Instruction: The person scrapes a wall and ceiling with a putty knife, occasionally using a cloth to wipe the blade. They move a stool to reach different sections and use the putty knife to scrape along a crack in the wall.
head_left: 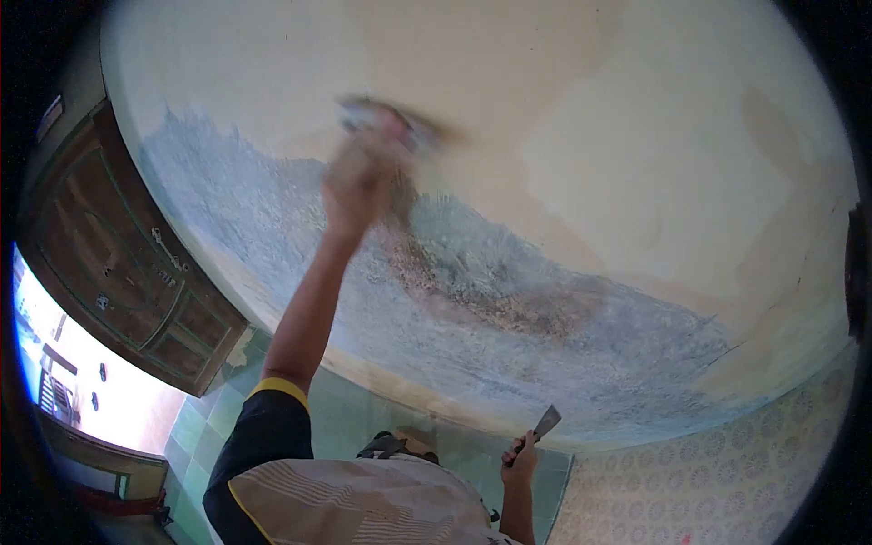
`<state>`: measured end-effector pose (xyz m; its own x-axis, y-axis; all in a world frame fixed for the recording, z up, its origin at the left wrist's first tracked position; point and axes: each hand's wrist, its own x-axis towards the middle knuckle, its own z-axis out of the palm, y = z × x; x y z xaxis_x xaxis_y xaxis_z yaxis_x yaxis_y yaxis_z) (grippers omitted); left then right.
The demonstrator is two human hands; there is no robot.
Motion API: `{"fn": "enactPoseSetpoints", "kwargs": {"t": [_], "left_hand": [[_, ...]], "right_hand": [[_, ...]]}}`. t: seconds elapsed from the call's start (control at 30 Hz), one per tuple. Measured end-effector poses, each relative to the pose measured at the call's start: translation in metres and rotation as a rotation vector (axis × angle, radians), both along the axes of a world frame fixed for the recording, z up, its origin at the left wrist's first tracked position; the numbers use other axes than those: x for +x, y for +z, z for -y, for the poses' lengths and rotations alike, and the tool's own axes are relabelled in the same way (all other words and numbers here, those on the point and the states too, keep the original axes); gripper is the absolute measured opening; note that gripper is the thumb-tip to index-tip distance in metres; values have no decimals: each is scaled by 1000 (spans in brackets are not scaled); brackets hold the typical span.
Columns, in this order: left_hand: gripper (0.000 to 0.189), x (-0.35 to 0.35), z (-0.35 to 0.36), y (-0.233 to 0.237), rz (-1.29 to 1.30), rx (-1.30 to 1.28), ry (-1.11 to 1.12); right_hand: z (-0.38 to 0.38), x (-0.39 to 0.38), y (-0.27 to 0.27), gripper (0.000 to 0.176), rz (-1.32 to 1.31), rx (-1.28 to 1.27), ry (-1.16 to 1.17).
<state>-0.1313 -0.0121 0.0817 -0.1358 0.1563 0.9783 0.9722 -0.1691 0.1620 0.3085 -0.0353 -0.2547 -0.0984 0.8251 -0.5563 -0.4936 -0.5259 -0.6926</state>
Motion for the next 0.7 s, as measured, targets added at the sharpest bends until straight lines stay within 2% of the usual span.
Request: {"fn": "enactPoseSetpoints", "kwargs": {"t": [0.03, 0.1, 0.13, 0.2, 0.23, 0.27, 0.3, 0.33, 0.37, 0.4, 0.43, 0.5, 0.53, 0.57, 0.6, 0.63, 0.67, 0.7], "left_hand": [[8, 0, -5, -2, 5, 5, -3], [7, 2, -21, -10, 351, 164, 124], [8, 22, -19, -30, 158, 127, 108], [17, 52, -33, -100, -25, 56, -151], [28, 71, -26, -146, 178, -165, -486], [39, 85, -24, -208, -135, -339, -254], [46, 102, -11, -257, 33, -563, -493], [44, 112, -1, -282, -16, -660, -612], [35, 118, 18, -334, 87, -978, -610], [26, 122, 38, -354, 52, -1290, -499], [21, 127, 55, -358, 100, -1388, -467], [20, 123, 82, -387, 451, -1138, -663], [20, 118, 88, -386, 451, -1142, -671], [20, 114, 96, -380, 586, -1075, -664], [21, 110, 102, -371, 716, -1005, -656], [21, 105, 106, -363, 712, -1008, -662], [23, 101, 110, -352, 815, -1044, -555], [24, 98, 113, -344, 916, -1080, -444]], "right_hand": [[0, 1, -7, 26, -53, -103, -34], [5, -4, -15, 26, -54, -98, -61], [5, -12, -18, 25, -61, -92, -87], [9, -28, -13, 25, -74, -87, -93], [12, -34, -10, 25, -84, -94, -90], [15, -41, -9, 25, -84, -97, -102], [16, -47, -8, 25, -89, -77, -70], [20, -53, -5, 25, -88, -59, -37], [22, -59, 1, 27, -58, -73, -44], [26, -65, 12, 27, -53, -70, -51], [32, -71, 28, 24, 10, -20, -29], [31, -78, 39, 22, 71, 36, -16], [33, -78, 38, 20, 241, 130, 75], [36, -79, 37, 19, 409, 221, 168], [38, -84, 43, 19, 409, 217, 160], [39, -90, 51, 15, 488, 325, 200], [39, -96, 61, 14, 568, 432, 241], [42, -102, 74, 14, 571, 428, 234]]}}
